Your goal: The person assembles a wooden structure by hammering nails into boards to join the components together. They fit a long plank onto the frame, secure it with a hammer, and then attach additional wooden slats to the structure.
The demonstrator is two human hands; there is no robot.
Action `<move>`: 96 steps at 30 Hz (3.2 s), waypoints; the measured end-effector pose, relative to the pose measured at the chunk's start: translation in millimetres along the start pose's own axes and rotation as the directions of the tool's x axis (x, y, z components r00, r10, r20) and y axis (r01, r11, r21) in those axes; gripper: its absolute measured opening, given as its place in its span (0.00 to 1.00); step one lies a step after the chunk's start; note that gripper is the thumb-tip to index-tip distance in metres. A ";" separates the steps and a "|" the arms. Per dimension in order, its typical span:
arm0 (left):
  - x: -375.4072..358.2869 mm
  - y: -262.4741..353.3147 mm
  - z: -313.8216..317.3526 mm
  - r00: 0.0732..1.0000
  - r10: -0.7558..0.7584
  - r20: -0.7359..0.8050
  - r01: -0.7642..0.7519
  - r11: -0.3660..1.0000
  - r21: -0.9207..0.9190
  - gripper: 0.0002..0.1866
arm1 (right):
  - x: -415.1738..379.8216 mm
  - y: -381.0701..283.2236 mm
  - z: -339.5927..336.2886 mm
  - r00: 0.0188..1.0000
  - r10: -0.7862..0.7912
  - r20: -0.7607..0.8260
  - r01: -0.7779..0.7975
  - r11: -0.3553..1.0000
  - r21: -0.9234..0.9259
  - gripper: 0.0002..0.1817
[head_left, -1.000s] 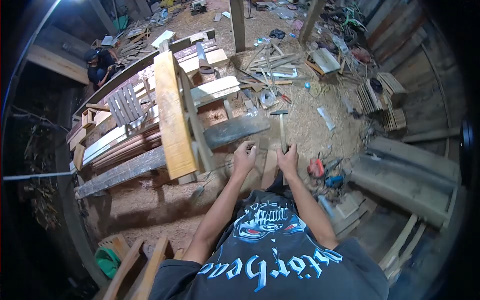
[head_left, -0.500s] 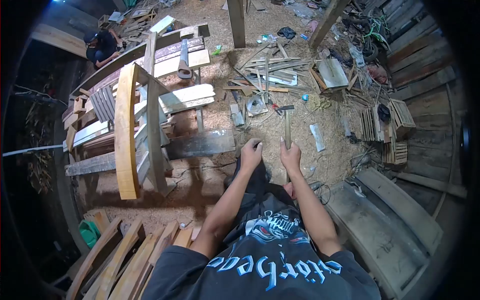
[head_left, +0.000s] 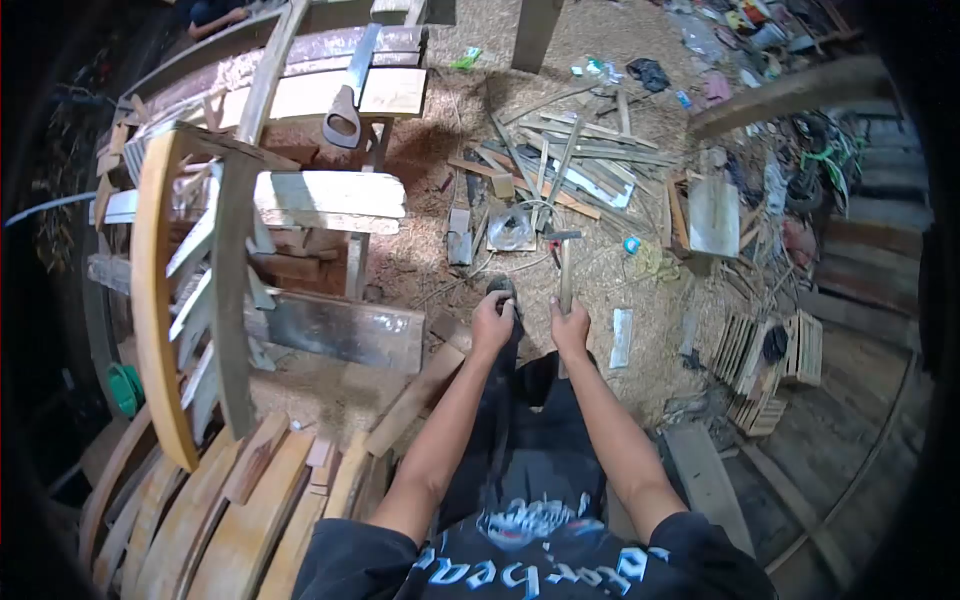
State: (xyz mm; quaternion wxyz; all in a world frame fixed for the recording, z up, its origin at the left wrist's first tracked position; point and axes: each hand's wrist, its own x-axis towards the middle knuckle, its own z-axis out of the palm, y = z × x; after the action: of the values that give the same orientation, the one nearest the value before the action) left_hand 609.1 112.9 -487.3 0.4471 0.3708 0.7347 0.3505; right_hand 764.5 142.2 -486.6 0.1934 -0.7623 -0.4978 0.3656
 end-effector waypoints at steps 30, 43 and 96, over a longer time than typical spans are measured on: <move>347.2 -397.4 253.8 0.980 0.125 -0.157 -0.100 0.982 0.158 0.20 | 358.3 274.4 369.8 0.953 -0.231 0.195 0.250 0.965 -0.075 0.14; 308.0 -341.2 233.9 0.992 -0.101 -0.074 0.085 0.976 -0.202 0.12 | 356.9 272.5 304.0 0.868 -0.122 0.481 0.042 0.984 0.175 0.18; -251.2 -96.6 -235.6 0.610 -0.216 -0.762 -0.004 0.961 -0.275 0.09 | -272.4 -149.2 112.9 0.450 -0.596 0.665 0.732 0.672 0.108 0.21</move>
State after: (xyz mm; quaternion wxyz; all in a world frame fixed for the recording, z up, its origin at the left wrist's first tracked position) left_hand 452.4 -192.2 -385.8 0.1434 0.0764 0.8265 0.5391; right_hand 523.1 -46.8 -363.1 0.0596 -0.3411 -0.8234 0.4496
